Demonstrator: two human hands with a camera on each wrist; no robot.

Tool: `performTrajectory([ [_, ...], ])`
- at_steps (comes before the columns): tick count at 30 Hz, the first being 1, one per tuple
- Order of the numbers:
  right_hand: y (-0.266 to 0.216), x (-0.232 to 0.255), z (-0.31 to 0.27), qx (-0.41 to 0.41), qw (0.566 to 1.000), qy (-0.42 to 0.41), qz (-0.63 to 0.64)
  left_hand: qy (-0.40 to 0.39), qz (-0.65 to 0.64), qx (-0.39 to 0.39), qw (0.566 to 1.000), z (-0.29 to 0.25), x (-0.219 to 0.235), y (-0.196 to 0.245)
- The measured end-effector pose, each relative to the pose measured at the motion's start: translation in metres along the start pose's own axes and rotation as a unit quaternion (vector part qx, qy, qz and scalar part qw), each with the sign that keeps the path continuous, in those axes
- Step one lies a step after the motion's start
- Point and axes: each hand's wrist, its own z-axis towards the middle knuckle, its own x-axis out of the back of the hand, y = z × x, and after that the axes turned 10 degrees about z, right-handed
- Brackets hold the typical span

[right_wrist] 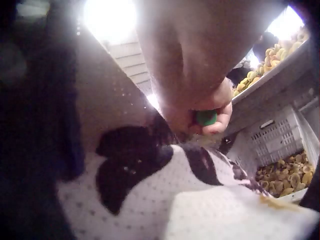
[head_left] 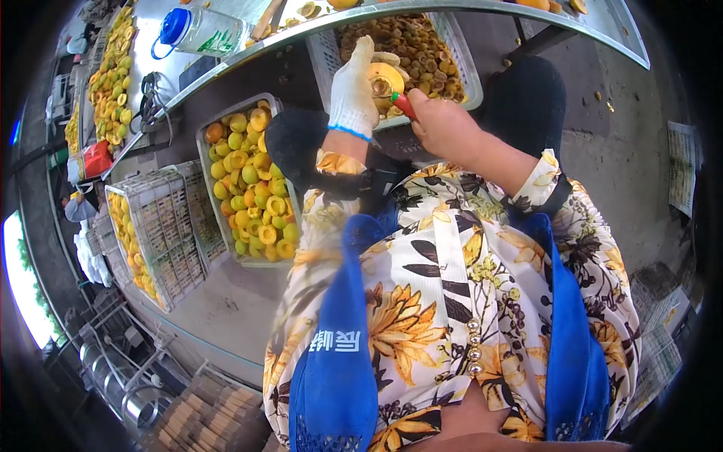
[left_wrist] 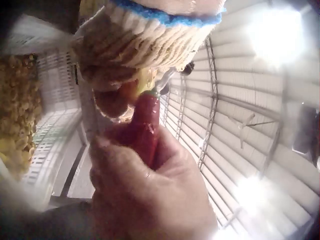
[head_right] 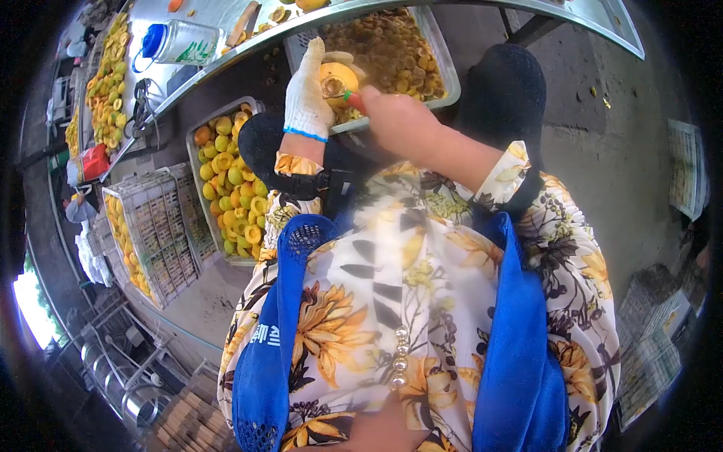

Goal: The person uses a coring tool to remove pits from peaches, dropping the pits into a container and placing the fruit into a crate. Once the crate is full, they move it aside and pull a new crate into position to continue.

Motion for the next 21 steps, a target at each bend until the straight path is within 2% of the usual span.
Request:
performTrajectory([
  [2, 0.002, -0.002, 0.003, -0.025, 0.999, -0.004, 0.038, 0.025, 0.024, -0.066, 0.997, -0.004, -0.003, -0.001],
  [5, 0.006, 0.001, 0.003, -0.004, 0.998, -0.011, 0.066, 0.01, 0.034, -0.141, 0.989, -0.001, -0.001, -0.009],
  [8, 0.022, 0.0, 0.008, 0.022, 0.999, -0.037, 0.025, -0.065, 0.044, -0.061, 0.995, 0.0, 0.005, -0.008],
  [9, 0.034, -0.006, 0.011, 0.037, 0.998, -0.031, 0.035, -0.053, 0.029, -0.073, 0.995, 0.001, 0.006, -0.011],
  [10, 0.043, -0.025, 0.006, 0.006, 0.991, -0.03, 0.129, -0.041, 0.028, -0.094, 0.994, 0.003, 0.013, -0.034],
  [11, 0.019, -0.015, 0.002, -0.125, 0.962, -0.097, 0.221, -0.023, 0.03, -0.109, 0.993, 0.0, 0.012, -0.037],
  [12, 0.023, -0.019, 0.001, -0.132, 0.936, -0.119, 0.305, -0.01, 0.033, -0.122, 0.992, 0.0, 0.011, -0.038],
  [13, 0.014, -0.016, 0.0, -0.192, 0.882, -0.132, 0.409, 0.021, 0.038, -0.127, 0.991, 0.0, 0.011, -0.037],
  [16, 0.023, -0.008, 0.006, -0.252, 0.786, -0.215, 0.522, 0.084, -0.016, -0.118, 0.989, 0.008, 0.008, -0.048],
  [17, 0.001, -0.089, 0.0, -0.255, 0.82, -0.191, 0.475, 0.082, -0.006, -0.1, 0.992, -0.025, 0.079, -0.072],
  [19, -0.012, -0.101, 0.002, -0.268, 0.871, -0.161, 0.379, 0.08, -0.015, -0.086, 0.993, -0.029, 0.091, -0.072],
  [21, 0.01, -0.103, 0.007, -0.121, 0.968, -0.107, 0.193, 0.066, 0.003, -0.091, 0.994, -0.031, 0.088, -0.069],
])
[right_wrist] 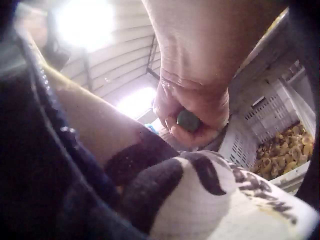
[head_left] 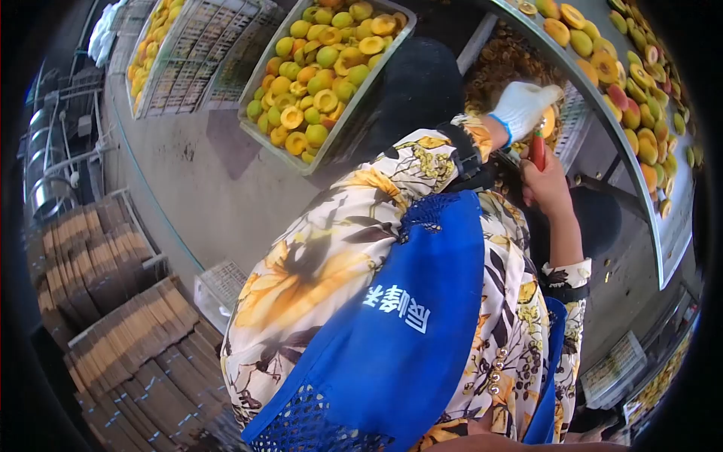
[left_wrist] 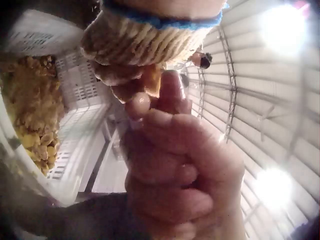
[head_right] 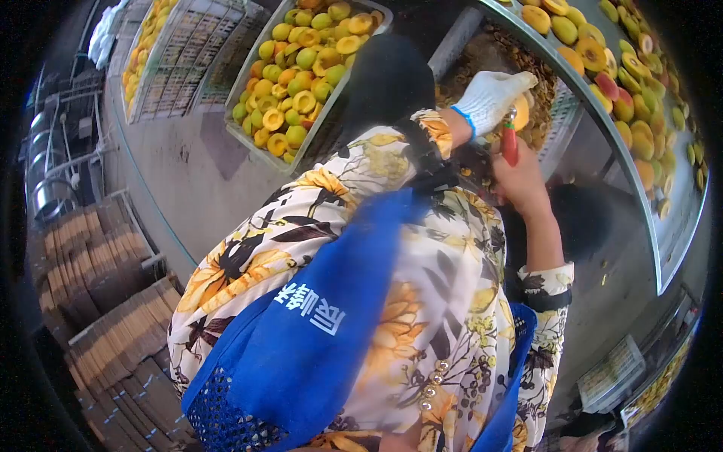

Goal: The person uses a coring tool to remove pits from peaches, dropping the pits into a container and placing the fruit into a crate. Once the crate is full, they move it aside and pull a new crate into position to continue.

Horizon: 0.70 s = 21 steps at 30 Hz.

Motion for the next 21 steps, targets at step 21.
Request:
performTrajectory([
  [21, -0.054, 0.038, -0.012, 0.094, 0.994, 0.055, -0.026, 0.018, -0.144, 0.081, 0.986, 0.02, -0.054, 0.049],
])
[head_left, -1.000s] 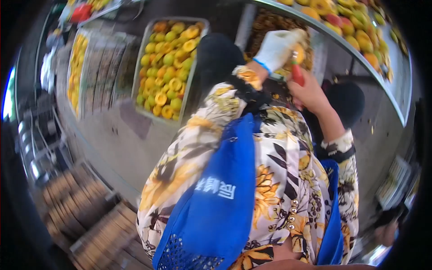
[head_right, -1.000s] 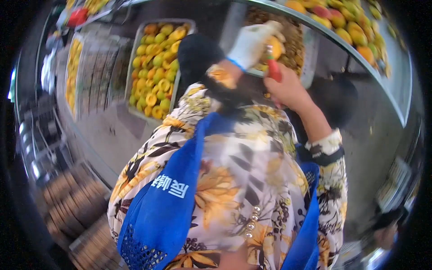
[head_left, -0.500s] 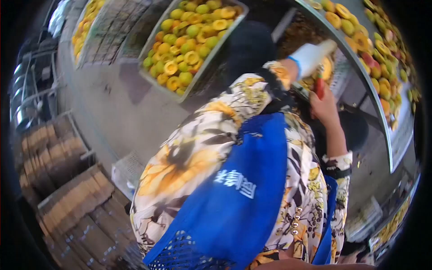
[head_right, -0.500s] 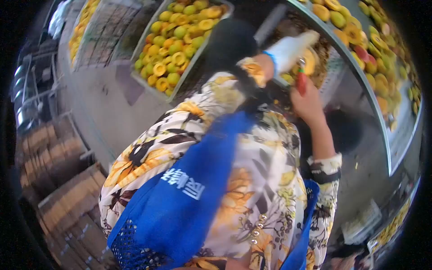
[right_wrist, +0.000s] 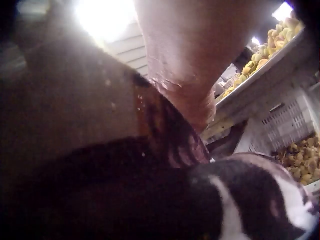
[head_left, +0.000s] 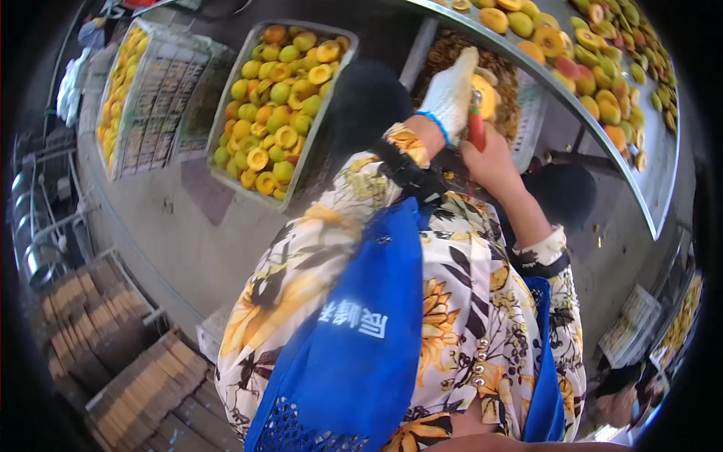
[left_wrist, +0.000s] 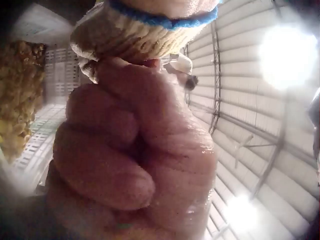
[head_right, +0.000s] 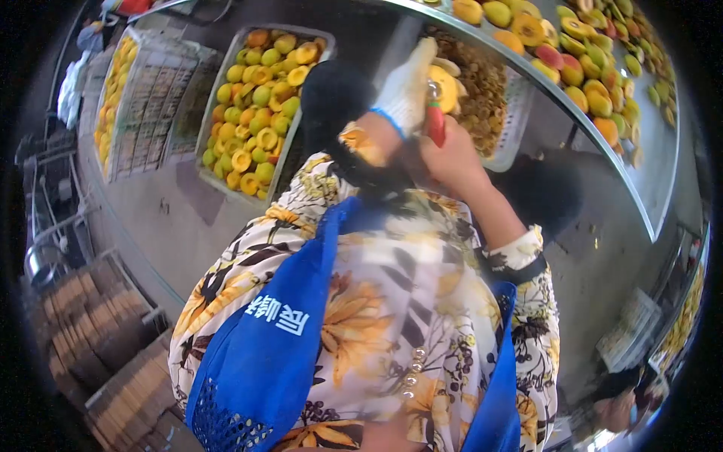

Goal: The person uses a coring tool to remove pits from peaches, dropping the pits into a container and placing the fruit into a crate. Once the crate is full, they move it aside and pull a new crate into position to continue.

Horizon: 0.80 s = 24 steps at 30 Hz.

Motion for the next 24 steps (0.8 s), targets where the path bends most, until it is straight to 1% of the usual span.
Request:
performTrajectory([
  [1, 0.02, 0.0, 0.006, 0.113, 0.991, 0.033, -0.067, -0.01, -0.007, -0.003, 1.0, -0.001, 0.0, 0.0],
  [2, 0.016, -0.005, 0.008, 0.226, 0.963, 0.07, -0.132, 0.001, -0.017, -0.014, 1.0, -0.004, -0.003, 0.003],
  [3, 0.008, -0.002, 0.007, 0.116, 0.991, 0.032, -0.061, 0.02, 0.0, -0.046, 0.999, -0.007, -0.009, 0.006],
  [4, -0.002, 0.005, 0.0, 0.002, 1.0, -0.007, 0.009, 0.04, 0.016, -0.077, 0.996, -0.01, -0.012, 0.01],
  [5, -0.016, 0.007, -0.007, -0.114, 0.989, -0.047, 0.076, 0.06, 0.082, -0.139, 0.985, -0.012, -0.013, 0.01],
  [7, -0.007, 0.016, -0.007, -0.157, 0.963, -0.082, 0.201, 0.038, 0.107, -0.187, 0.976, -0.003, -0.018, 0.002],
  [8, -0.005, 0.018, -0.007, -0.177, 0.944, -0.1, 0.261, 0.028, 0.119, -0.212, 0.97, -0.001, -0.018, 0.002],
  [9, -0.01, 0.019, -0.01, -0.183, 0.934, -0.1, 0.291, 0.014, 0.124, -0.168, 0.978, -0.005, -0.02, 0.007],
  [10, -0.008, 0.023, -0.009, -0.194, 0.915, -0.114, 0.335, -0.01, 0.102, -0.123, 0.987, 0.001, -0.022, 0.005],
  [12, -0.003, 0.03, -0.008, -0.218, 0.87, -0.138, 0.42, -0.091, 0.072, -0.019, 0.993, 0.011, -0.02, 0.0],
  [13, 0.0, 0.029, -0.009, -0.209, 0.866, -0.135, 0.433, -0.089, 0.034, -0.001, 0.995, 0.012, -0.021, -0.004],
  [14, 0.004, 0.033, -0.006, -0.206, 0.847, -0.149, 0.466, -0.111, 0.048, 0.019, 0.993, 0.017, -0.019, -0.008],
  [16, 0.019, 0.043, -0.002, -0.206, 0.804, -0.175, 0.53, -0.092, 0.076, 0.03, 0.992, 0.04, -0.021, -0.027],
  [17, 0.031, 0.047, 0.001, -0.184, 0.778, -0.195, 0.568, -0.031, 0.256, -0.058, 0.964, 0.037, -0.022, -0.023],
  [18, 0.042, 0.05, 0.005, -0.191, 0.751, -0.188, 0.603, 0.032, 0.425, -0.143, 0.893, 0.032, -0.026, -0.016],
  [19, 0.052, 0.052, 0.008, -0.2, 0.723, -0.182, 0.635, 0.049, 0.505, -0.152, 0.848, 0.023, -0.03, -0.008],
  [20, 0.062, 0.055, 0.013, -0.207, 0.694, -0.176, 0.667, 0.063, 0.498, -0.153, 0.851, 0.02, -0.034, -0.008],
  [21, 0.069, 0.058, 0.017, -0.175, 0.674, -0.196, 0.69, 0.079, 0.49, -0.156, 0.854, 0.021, -0.038, -0.007],
  [22, 0.071, 0.063, 0.02, -0.156, 0.666, -0.204, 0.701, 0.099, 0.481, -0.155, 0.857, 0.026, -0.041, -0.007],
  [23, 0.072, 0.068, 0.022, -0.14, 0.655, -0.212, 0.712, 0.172, 0.426, -0.157, 0.874, 0.046, -0.045, -0.021],
  [24, 0.071, 0.072, 0.023, -0.123, 0.644, -0.22, 0.723, 0.188, 0.376, -0.124, 0.899, 0.056, -0.043, -0.019],
])
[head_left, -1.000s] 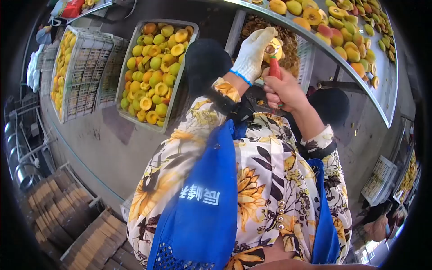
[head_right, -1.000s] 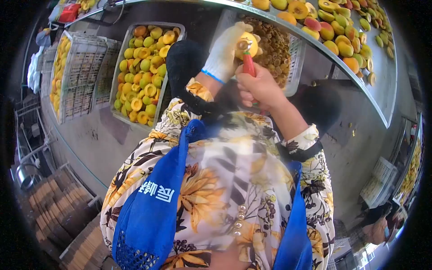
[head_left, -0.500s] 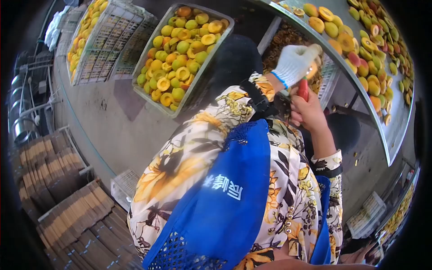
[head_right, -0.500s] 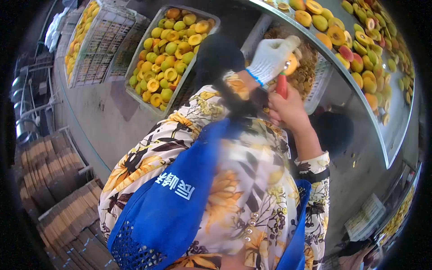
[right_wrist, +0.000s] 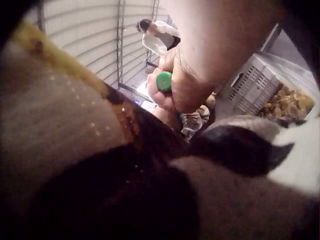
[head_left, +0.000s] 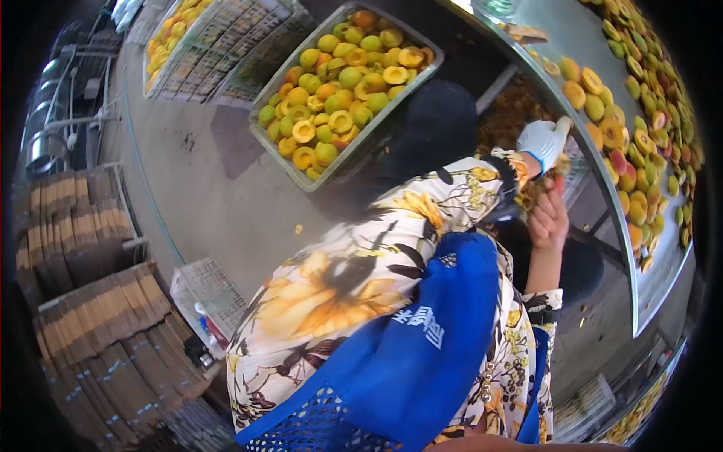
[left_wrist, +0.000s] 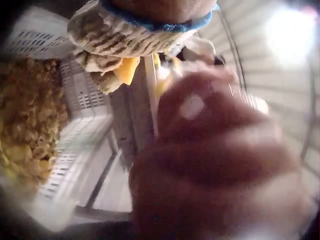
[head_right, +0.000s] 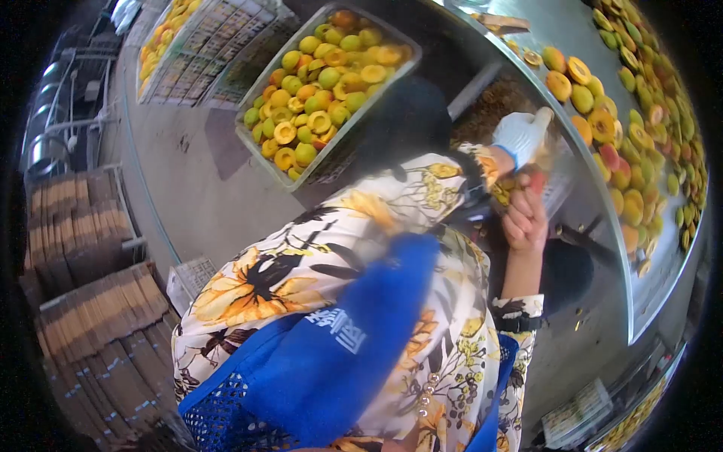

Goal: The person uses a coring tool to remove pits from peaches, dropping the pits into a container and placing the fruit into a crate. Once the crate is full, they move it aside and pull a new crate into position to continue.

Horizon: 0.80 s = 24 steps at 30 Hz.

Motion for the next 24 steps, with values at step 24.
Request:
performTrajectory([
  [24, 0.012, 0.064, 0.03, -0.033, 0.452, 0.252, -0.855, 0.296, 0.147, 0.017, 0.944, 0.2, 0.32, -0.233],
])
